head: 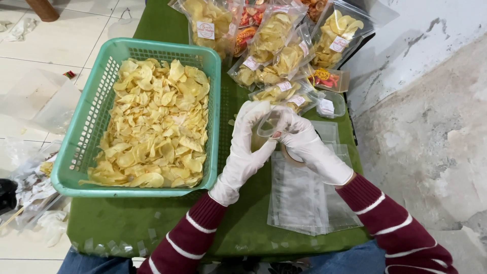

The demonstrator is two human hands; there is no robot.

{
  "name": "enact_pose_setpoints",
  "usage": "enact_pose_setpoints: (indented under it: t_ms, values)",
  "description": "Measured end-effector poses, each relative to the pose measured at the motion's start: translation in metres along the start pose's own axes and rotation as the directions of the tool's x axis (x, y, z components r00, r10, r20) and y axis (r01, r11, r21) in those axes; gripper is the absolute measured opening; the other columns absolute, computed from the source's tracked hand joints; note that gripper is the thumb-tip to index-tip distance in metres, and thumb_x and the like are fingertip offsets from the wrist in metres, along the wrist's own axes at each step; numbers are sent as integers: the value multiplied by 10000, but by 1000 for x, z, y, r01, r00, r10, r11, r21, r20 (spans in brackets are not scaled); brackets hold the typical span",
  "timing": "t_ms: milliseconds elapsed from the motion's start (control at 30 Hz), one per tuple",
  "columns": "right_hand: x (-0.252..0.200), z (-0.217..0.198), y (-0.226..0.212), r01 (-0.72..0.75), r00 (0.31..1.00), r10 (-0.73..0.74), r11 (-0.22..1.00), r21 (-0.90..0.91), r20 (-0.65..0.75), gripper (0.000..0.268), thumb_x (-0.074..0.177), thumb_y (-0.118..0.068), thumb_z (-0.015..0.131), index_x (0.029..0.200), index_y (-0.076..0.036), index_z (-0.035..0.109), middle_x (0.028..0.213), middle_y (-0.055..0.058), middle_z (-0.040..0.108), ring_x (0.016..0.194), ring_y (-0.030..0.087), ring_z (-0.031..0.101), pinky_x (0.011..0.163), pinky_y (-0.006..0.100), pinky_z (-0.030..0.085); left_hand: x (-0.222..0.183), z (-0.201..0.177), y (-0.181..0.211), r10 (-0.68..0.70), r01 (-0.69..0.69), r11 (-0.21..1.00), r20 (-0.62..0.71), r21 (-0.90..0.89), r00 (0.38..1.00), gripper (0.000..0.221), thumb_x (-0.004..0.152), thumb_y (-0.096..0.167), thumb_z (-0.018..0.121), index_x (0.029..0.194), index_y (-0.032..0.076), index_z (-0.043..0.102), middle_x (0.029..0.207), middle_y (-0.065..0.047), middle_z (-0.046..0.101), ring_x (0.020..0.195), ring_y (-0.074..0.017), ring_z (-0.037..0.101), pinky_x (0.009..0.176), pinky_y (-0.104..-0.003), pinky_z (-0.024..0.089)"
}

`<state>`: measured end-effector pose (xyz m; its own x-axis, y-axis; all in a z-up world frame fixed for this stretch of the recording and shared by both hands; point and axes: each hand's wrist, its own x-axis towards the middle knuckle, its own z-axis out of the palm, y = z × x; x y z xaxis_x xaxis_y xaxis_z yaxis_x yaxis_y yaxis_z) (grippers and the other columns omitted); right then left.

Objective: The person places yellow chips from a green basket into clear plastic bags, then seals each bag by hand. The person repeats this process for multiple bags, arranging the sealed packages on the table.

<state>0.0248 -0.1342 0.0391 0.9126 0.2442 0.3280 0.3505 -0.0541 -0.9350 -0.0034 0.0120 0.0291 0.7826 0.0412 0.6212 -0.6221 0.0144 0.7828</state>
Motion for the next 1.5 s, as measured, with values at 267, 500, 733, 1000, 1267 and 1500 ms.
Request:
enact_pose_setpoints:
  t_ms: [267,500,733,1000,1267,1500]
  values:
    - [1,-1,-4,81,996,-82,996,28,37,149,728,-71,740,739,-113,597,1031,66,667,993,155,604,875,322,491,-5,-10,68,150,-115,971,-163,208,975,753,894,116,693,1477,18,226,1508,-196,286,1438,-332,324,1213,-435,317]
    - [-2,-15,22,38,979,-96,955,296,181,224,782,112,562,817,-101,619,1154,133,581,1006,226,638,731,216,558,29,-93,132,421,-364,785,-2,501,907,706,1081,-54,768,1522,104,241,1601,-61,325,1573,-203,307,1432,-376,259]
    - [-3,-8,5,35,980,-68,984,176,186,193,827,77,575,783,-110,600,1183,148,573,1107,226,589,710,245,598,71,-158,98,-243,59,513,79,856,967,291,909,120,603,1198,151,585,1122,-125,611,957,-257,582,721,-362,523]
    - [-6,4,2,-45,997,45,999,3,-64,124,726,-1,761,686,-21,645,1060,111,697,912,147,670,713,256,570,37,-186,50,-881,142,320,239,937,409,1177,689,161,848,1523,357,43,1418,-309,327,1264,-504,431,1073,-563,383]
    - [-4,12,-22,-34,999,34,999,2,-35,139,751,-78,759,706,-33,636,1086,109,689,984,144,651,817,266,538,25,-191,27,-842,47,342,284,938,460,756,760,160,766,1417,192,393,1258,-315,492,1184,-480,520,1040,-526,442]
    - [-3,9,-16,-60,998,61,995,75,-18,137,765,-70,738,720,-22,617,1115,125,678,1003,170,667,752,257,566,27,-207,5,-640,232,591,275,773,717,259,842,108,667,1100,125,644,1051,-170,601,1080,-337,592,939,-423,496]
